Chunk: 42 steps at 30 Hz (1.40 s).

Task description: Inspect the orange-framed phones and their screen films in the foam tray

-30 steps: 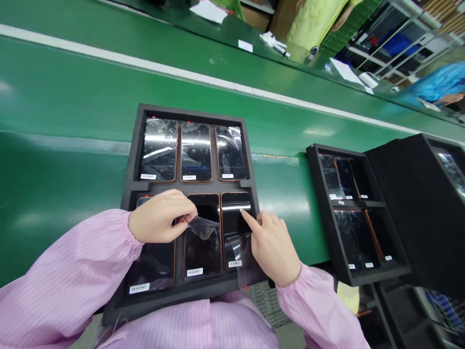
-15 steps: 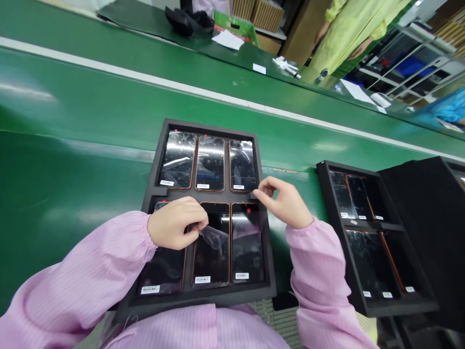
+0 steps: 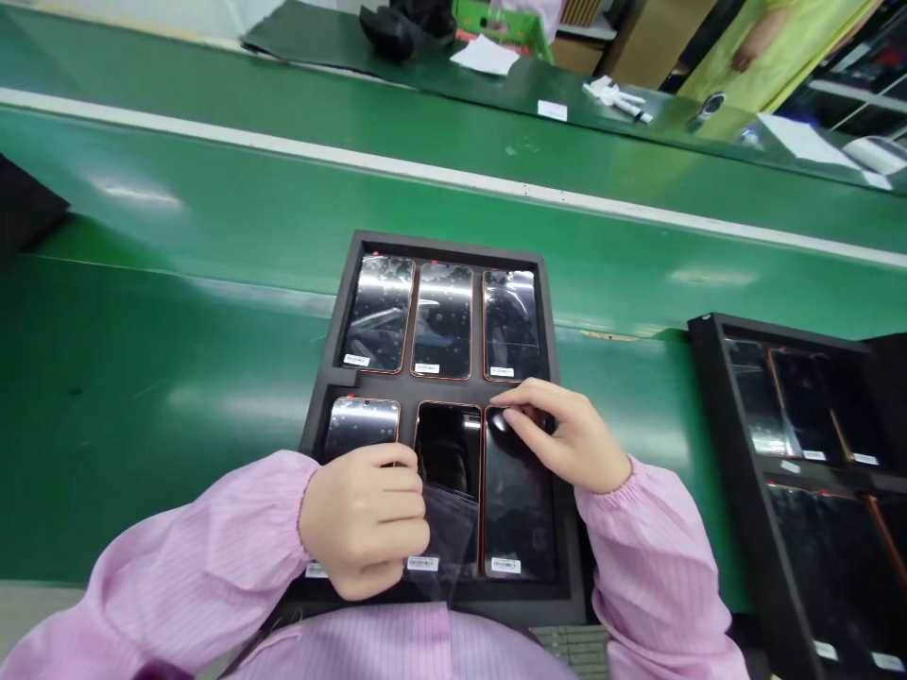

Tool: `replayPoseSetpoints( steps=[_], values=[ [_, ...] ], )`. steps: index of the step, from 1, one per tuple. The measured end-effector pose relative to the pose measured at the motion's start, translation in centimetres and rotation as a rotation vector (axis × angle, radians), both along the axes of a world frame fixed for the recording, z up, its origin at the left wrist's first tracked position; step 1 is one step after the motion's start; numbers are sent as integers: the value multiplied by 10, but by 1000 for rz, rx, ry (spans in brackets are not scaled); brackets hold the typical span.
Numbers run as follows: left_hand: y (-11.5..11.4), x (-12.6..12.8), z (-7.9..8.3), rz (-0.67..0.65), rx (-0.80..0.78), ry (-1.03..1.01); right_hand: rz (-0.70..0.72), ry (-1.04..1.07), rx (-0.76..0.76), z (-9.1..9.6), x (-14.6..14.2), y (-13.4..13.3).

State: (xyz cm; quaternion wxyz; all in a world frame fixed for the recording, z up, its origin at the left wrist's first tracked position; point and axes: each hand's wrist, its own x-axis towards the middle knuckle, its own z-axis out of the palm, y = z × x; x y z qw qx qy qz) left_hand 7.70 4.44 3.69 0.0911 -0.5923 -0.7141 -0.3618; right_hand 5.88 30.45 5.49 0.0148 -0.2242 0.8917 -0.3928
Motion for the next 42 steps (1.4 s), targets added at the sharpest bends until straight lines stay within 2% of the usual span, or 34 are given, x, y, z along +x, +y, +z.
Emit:
replayPoseSetpoints(
  steps=[6,13,17,21,25,30,33,36,37,39,42],
  values=[
    [-10,-17,1,79,-72,-81,-201,90,71,-21,-12,13],
    [-20,-34,-9,334,-304,-119,-188,172,212,-30,-13,9],
    [-20,-38,-17,402,-379,-142,-191,202,294,-32,-12,6],
    [-20,-39,-21,398,-415,-195,-187,216,278,-34,-11,5],
    [-19,-39,-19,407,-358,-181,-152,195,97,-30,-7,-1],
    [-17,-38,-16,381,-276,-250,118,-36,-132,-23,5,-15],
    [-16,-35,-13,274,-162,-342,261,-75,-113,-23,11,-22],
    [-18,-33,-8,98,-94,-464,276,12,-54,-24,15,-28],
    [-20,-34,-6,82,-91,-477,267,42,-55,-24,15,-30],
    [-26,-39,-4,166,-84,-435,258,71,-85,-25,13,-31],
    [-43,-53,-4,482,-95,-286,287,34,-144,-24,9,-29]
  ],
)
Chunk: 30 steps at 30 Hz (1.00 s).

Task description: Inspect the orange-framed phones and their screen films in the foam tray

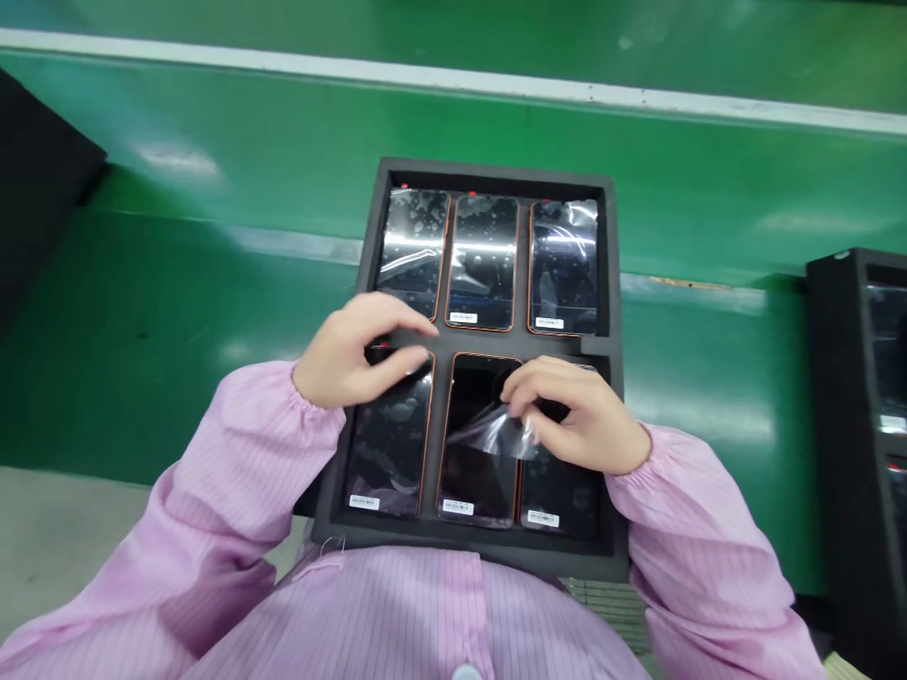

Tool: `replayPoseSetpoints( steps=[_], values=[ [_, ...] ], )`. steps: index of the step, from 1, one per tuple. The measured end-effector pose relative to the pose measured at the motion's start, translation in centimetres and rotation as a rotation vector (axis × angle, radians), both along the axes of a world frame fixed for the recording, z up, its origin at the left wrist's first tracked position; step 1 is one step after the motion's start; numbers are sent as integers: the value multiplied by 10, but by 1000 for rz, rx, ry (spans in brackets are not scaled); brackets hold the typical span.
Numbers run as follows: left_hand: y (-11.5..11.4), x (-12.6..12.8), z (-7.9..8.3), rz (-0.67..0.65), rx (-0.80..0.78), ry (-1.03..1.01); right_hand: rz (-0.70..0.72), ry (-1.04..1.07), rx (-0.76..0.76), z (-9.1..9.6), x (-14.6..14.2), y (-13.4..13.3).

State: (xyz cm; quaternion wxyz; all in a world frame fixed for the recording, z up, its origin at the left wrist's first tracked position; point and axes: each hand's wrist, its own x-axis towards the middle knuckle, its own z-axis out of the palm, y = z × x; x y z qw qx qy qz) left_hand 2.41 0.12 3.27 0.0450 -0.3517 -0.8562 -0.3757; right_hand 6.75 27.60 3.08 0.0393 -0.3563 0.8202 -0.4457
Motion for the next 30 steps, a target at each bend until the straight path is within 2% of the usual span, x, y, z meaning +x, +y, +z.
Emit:
replayPoseSetpoints(
  steps=[3,7,13,19,24,30],
  values=[
    [-18,-15,-9,237,-178,83,6,-80,13,1,-5,5],
    [-29,-22,-20,299,-296,115,23,-113,69,3,-10,9],
    [-32,-17,-18,186,-286,114,76,-99,111,4,-13,8],
    [-35,-13,-15,76,-289,65,130,-87,73,2,-15,8],
    [-32,-9,-12,-13,-298,59,124,-100,79,4,-15,8],
    [-38,-1,-7,-37,-293,37,74,-63,74,3,-13,7]
  ],
)
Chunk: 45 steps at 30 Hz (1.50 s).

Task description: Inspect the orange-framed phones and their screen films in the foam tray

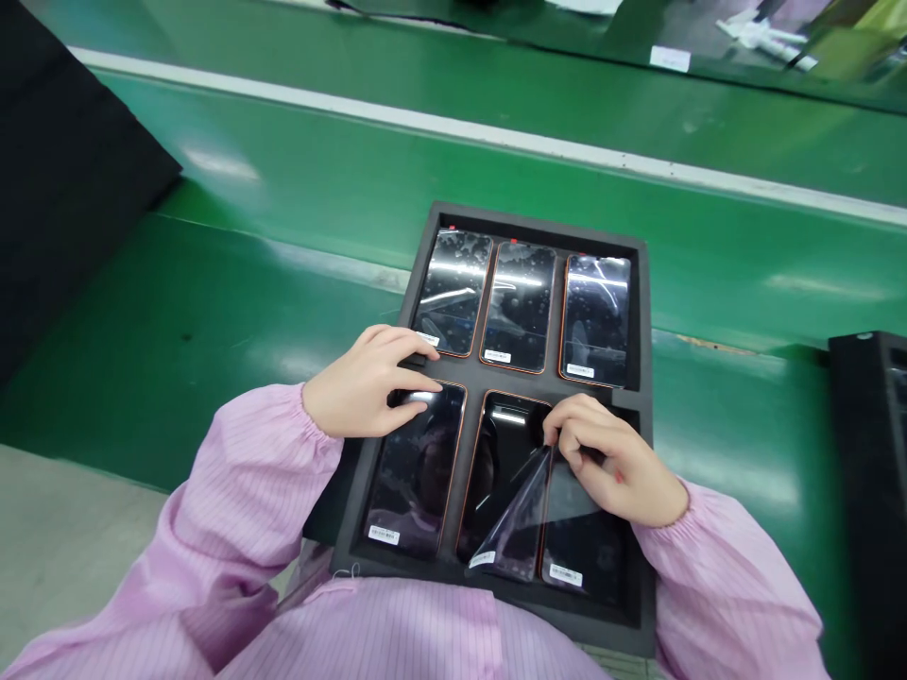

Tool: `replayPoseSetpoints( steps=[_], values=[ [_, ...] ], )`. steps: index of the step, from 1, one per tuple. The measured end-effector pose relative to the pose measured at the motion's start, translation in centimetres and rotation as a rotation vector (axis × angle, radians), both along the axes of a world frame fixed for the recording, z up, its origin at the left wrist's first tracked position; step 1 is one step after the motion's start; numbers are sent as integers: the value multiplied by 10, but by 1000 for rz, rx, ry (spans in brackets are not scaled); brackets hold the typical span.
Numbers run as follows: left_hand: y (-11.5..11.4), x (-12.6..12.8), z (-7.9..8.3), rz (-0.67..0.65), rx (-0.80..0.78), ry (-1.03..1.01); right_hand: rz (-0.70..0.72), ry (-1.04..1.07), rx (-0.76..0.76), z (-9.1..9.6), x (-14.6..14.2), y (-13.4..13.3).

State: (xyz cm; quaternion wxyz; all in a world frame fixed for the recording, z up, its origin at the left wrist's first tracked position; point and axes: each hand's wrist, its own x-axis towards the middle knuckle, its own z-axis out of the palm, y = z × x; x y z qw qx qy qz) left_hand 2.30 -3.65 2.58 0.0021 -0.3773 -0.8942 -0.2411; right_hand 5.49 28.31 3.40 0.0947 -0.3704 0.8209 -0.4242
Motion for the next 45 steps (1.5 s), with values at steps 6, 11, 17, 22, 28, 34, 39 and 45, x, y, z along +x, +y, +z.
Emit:
replayPoseSetpoints(
  steps=[6,11,17,22,28,34,39,45],
  values=[
    [-10,5,0,88,-23,70,-76,39,63,0,3,-3],
    [-9,6,0,155,-85,91,-144,150,105,-2,3,-2],
    [-5,7,-2,203,-67,66,-124,159,155,-4,3,-3],
    [1,13,0,277,-149,98,-118,159,174,-5,2,-4],
    [0,7,-9,256,-53,39,-110,158,191,-6,1,-4],
    [-1,1,-13,245,-11,103,-107,180,202,-7,1,-5],
    [1,19,-2,235,7,231,-115,193,213,-8,1,-5],
    [-18,78,11,111,87,180,-110,193,216,-10,2,-4]
  ],
)
